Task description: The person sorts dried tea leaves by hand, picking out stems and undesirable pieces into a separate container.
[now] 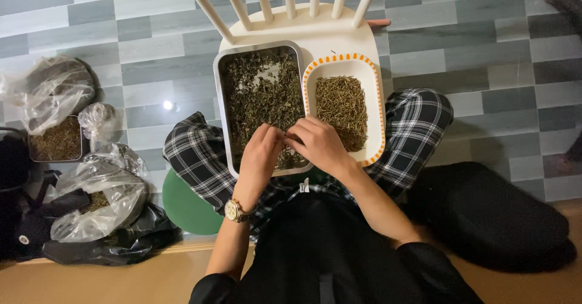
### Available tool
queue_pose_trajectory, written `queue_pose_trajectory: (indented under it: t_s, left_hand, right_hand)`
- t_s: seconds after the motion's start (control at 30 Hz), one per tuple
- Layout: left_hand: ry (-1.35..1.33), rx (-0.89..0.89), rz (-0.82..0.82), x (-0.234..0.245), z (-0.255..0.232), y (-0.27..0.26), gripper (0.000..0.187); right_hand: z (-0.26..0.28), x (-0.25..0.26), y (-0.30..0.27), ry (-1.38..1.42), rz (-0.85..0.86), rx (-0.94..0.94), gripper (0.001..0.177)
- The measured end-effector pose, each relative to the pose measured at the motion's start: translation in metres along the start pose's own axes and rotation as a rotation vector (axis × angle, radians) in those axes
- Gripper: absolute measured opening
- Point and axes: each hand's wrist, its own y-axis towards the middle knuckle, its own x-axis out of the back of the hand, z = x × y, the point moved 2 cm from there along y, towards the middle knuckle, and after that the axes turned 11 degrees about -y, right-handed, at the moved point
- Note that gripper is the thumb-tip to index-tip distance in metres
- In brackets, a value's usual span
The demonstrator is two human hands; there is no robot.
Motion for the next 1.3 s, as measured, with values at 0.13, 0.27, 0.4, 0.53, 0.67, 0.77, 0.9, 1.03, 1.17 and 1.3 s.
queue_pose_trajectory:
  t_s: [0.13,0.27,0.4,0.53,0.67,0.77,0.9,1.03,1.17,1.3]
  left_hand:
    - [0.012,-0.007,-0.003,0.005,-0.007,0.000,0.015]
    - [-0.019,-0.004,0.018,0.005,-0.011,-0.001,0.014]
    - [0.005,0.033,0.058,0.001,-0.005,-0.004,0.017]
    - [0.056,0.069,0.139,-0.009,0.007,-0.012,0.019]
    - [0.375,0.056,0.018,-0.008,0.008,-0.021,0.062]
    - [0.516,0.166,0.032,-0.015,0.028,-0.038,0.086]
    - [0.519,0.148,0.071,-0.030,0.046,-0.034,0.091]
    - [0.475,0.138,0.111,-0.044,0.050,-0.012,0.093]
    - [0.496,0.125,0.135,-0.051,0.036,-0.008,0.089]
    - [0.467,0.034,0.239,-0.060,0.040,-0.028,0.077]
  right_hand:
    - [0.001,0.002,0.001,0.052,0.023,-0.004,0.020]
    - [0.000,0.006,0.000,0.149,0.056,-0.029,0.016]
    - [-0.004,0.006,-0.008,0.208,0.093,-0.034,0.013]
    - [-0.014,0.006,-0.018,0.229,0.118,-0.070,0.011]
    - [-0.038,0.014,-0.034,0.138,0.058,-0.112,0.009]
    - [-0.036,0.053,-0.032,0.038,-0.002,-0.201,0.006]
    - [-0.056,0.063,-0.046,-0.030,0.002,-0.399,0.007]
    - [-0.054,0.067,-0.046,-0.050,-0.037,-0.361,0.008]
    - [-0.053,0.066,-0.045,-0.078,-0.037,-0.368,0.011]
    - [-0.055,0.064,-0.045,-0.100,-0.037,-0.344,0.014]
